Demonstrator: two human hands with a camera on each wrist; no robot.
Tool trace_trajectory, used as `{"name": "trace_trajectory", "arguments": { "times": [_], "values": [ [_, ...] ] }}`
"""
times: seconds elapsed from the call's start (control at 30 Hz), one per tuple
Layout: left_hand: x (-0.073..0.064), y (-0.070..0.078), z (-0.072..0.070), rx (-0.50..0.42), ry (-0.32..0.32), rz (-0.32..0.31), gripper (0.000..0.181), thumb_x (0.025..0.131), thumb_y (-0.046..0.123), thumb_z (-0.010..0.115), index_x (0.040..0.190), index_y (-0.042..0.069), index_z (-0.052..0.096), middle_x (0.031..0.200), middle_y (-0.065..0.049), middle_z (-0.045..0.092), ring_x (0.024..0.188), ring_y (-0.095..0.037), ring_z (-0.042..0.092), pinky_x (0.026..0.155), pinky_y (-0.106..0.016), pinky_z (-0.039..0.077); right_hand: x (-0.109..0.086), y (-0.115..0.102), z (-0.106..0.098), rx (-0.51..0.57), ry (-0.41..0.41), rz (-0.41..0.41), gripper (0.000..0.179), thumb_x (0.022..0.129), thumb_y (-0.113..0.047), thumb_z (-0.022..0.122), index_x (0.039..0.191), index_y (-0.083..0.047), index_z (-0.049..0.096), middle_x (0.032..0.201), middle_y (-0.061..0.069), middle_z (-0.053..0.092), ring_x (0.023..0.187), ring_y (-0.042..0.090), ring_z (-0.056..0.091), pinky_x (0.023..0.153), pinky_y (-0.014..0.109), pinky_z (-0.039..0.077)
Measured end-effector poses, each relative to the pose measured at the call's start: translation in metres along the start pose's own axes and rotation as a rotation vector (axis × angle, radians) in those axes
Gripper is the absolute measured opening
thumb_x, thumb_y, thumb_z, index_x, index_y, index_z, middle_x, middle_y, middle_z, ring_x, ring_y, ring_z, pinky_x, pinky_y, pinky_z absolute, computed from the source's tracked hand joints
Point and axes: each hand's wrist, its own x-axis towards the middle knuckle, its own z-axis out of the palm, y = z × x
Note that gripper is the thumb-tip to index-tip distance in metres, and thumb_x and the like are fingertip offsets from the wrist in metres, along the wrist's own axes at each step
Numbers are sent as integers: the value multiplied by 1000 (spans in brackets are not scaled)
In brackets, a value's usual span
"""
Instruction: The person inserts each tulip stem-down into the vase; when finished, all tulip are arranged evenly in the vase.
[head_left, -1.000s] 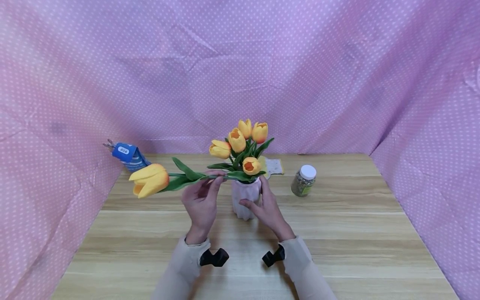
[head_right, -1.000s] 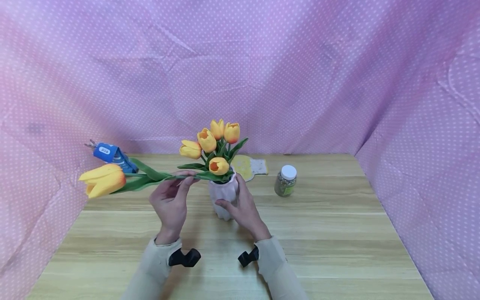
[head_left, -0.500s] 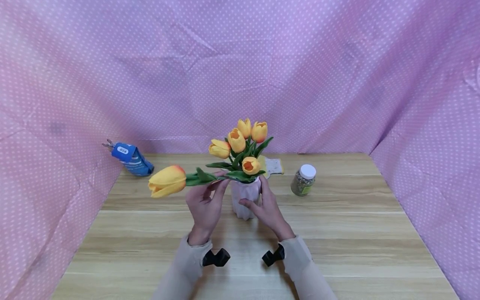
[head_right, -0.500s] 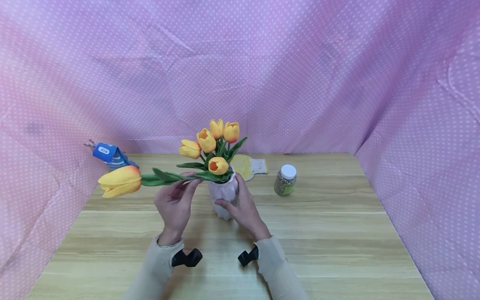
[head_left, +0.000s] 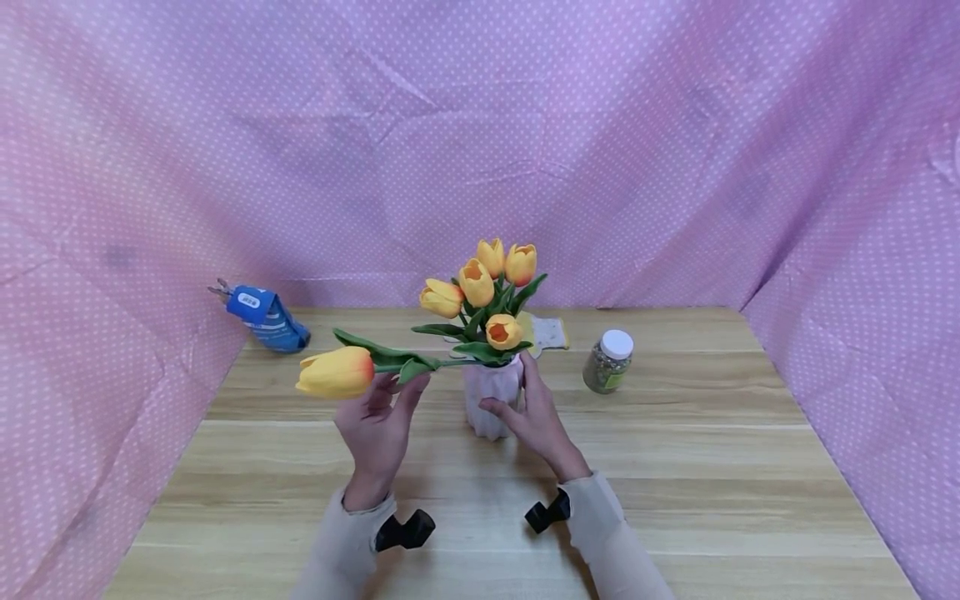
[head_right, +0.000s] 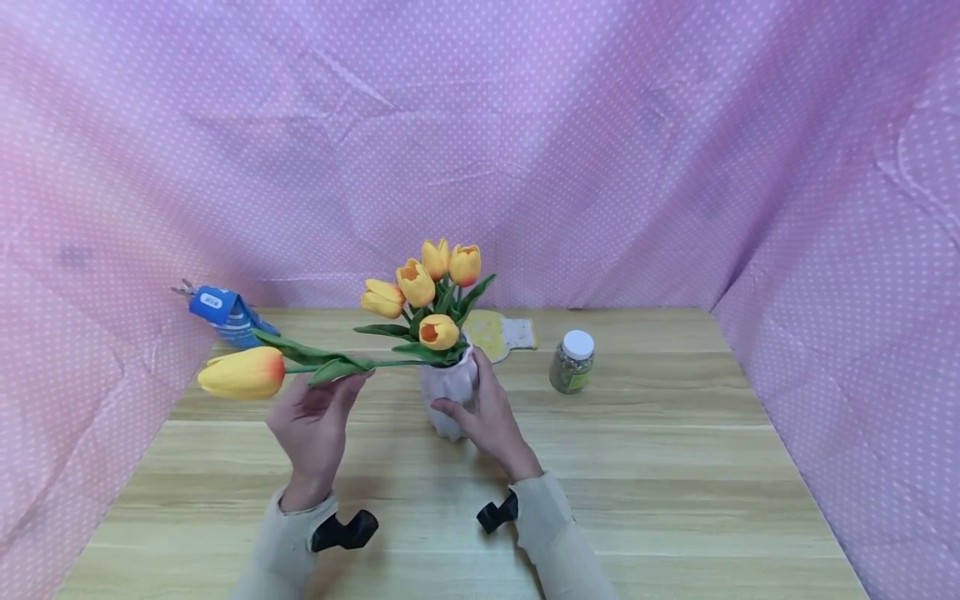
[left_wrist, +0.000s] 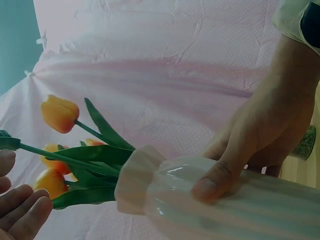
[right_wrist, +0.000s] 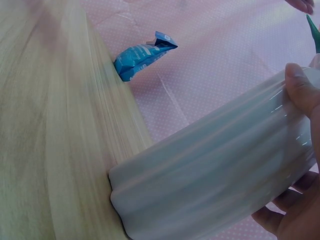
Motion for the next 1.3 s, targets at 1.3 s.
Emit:
{"name": "trace_trajectory", "arguments": {
  "times": [1.3],
  "values": [
    [61, 21, -26, -817, -258, -31, 24, 90, -14, 61, 114, -16, 62, 111, -25, 74, 105, -38, 73, 96, -44, 61, 0, -2, 0, -6, -4, -11, 88, 87, -36, 78, 155, -32, 22, 155, 5, 45, 142, 29, 46, 118, 59, 38]
  ]
}}
